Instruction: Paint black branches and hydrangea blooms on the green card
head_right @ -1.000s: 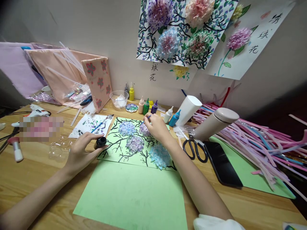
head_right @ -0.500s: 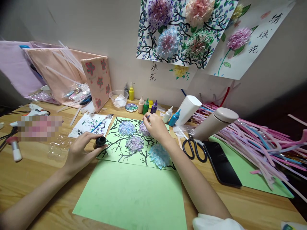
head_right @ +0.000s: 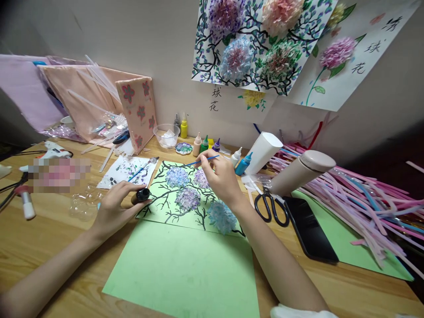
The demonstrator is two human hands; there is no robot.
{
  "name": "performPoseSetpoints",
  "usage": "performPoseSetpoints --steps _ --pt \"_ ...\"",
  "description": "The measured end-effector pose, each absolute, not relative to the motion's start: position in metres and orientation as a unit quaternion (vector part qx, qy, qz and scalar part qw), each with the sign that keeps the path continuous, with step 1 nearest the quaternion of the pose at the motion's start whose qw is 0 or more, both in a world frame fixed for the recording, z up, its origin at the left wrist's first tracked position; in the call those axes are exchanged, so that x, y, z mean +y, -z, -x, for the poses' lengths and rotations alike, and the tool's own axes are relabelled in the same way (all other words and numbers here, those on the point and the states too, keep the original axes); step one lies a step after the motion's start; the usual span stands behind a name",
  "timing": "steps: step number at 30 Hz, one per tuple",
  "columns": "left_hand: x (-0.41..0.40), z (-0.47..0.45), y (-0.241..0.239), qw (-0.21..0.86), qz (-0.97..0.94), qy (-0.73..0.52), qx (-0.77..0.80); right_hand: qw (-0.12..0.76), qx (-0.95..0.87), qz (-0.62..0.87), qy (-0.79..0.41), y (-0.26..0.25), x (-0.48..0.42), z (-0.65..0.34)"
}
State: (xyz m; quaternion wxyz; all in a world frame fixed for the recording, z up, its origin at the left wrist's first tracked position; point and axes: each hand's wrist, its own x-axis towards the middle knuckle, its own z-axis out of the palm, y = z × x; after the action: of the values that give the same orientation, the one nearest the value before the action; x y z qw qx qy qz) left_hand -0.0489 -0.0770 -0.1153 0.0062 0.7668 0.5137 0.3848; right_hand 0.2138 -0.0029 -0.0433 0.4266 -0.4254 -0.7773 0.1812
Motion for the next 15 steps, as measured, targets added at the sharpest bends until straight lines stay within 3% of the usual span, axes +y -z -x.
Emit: performPoseSetpoints --steps 4,15 --pt "-0.077 0.048 0.115 0.016 -0.764 -0.373 0.527 0.458 -0.779 0.347 -0.251 0.03 -0.033 -0.201" --pt "-0.08 0.046 0.113 0.042 -0.756 -0.367 0.54 0.356 -0.871 0.261 -0.213 0.028 -0.053 -0.191"
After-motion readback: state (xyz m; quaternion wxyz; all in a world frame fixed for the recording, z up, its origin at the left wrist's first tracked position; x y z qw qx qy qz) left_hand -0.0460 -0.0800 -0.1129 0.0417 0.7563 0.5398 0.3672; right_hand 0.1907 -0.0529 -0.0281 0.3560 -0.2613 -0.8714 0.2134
